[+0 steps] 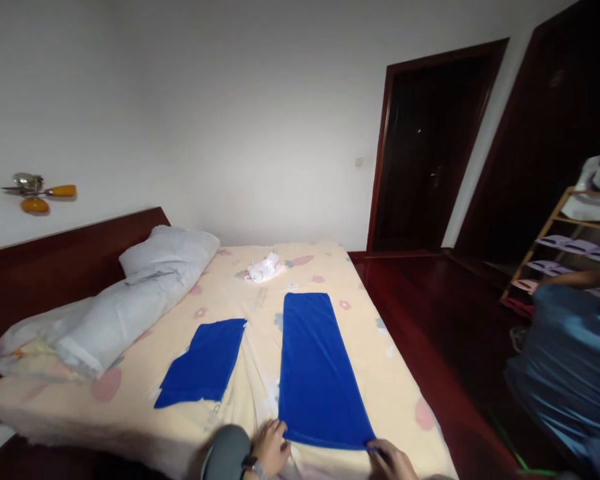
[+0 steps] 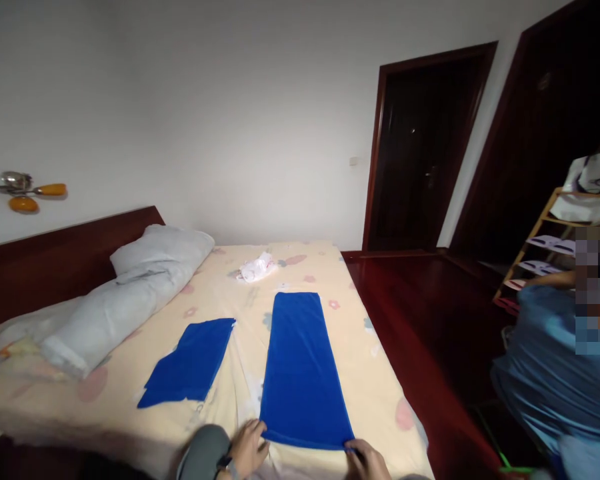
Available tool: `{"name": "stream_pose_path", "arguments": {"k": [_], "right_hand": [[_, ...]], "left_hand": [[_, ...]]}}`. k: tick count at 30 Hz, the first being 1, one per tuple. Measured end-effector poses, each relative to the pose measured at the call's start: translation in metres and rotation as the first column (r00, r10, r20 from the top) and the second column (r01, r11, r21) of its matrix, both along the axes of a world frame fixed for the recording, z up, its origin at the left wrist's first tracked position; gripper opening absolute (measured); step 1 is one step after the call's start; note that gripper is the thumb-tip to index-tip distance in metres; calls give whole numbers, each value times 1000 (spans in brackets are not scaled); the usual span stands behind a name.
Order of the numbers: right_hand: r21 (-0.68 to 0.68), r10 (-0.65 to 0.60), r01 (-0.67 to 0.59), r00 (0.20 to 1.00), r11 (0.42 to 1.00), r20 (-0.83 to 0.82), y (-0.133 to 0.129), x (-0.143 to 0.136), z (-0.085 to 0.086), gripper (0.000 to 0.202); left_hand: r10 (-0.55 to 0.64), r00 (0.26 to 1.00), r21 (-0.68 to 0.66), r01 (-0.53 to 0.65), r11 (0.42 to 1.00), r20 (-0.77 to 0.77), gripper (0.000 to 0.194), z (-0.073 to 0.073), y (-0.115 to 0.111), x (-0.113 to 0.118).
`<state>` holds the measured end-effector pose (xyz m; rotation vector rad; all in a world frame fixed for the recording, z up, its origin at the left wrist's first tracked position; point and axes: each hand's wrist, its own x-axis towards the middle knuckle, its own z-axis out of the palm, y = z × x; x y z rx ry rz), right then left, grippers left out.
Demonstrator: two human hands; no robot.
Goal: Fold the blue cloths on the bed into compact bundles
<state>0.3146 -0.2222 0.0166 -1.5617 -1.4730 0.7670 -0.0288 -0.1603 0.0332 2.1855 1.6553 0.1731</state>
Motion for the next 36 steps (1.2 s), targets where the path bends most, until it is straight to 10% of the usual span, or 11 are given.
{"name": "stream_pose_path", "arguments": {"k": [14, 36], "right_hand": [[-51, 190, -187, 978, 981, 85, -24, 1, 3, 23], [-234, -43, 117, 954, 965, 297, 33, 1, -45, 42]], "left_hand": [[8, 999, 31, -7, 1000, -47, 12, 7, -16, -9], [258, 965, 9, -258, 966, -49, 34, -25, 22, -10]]}}
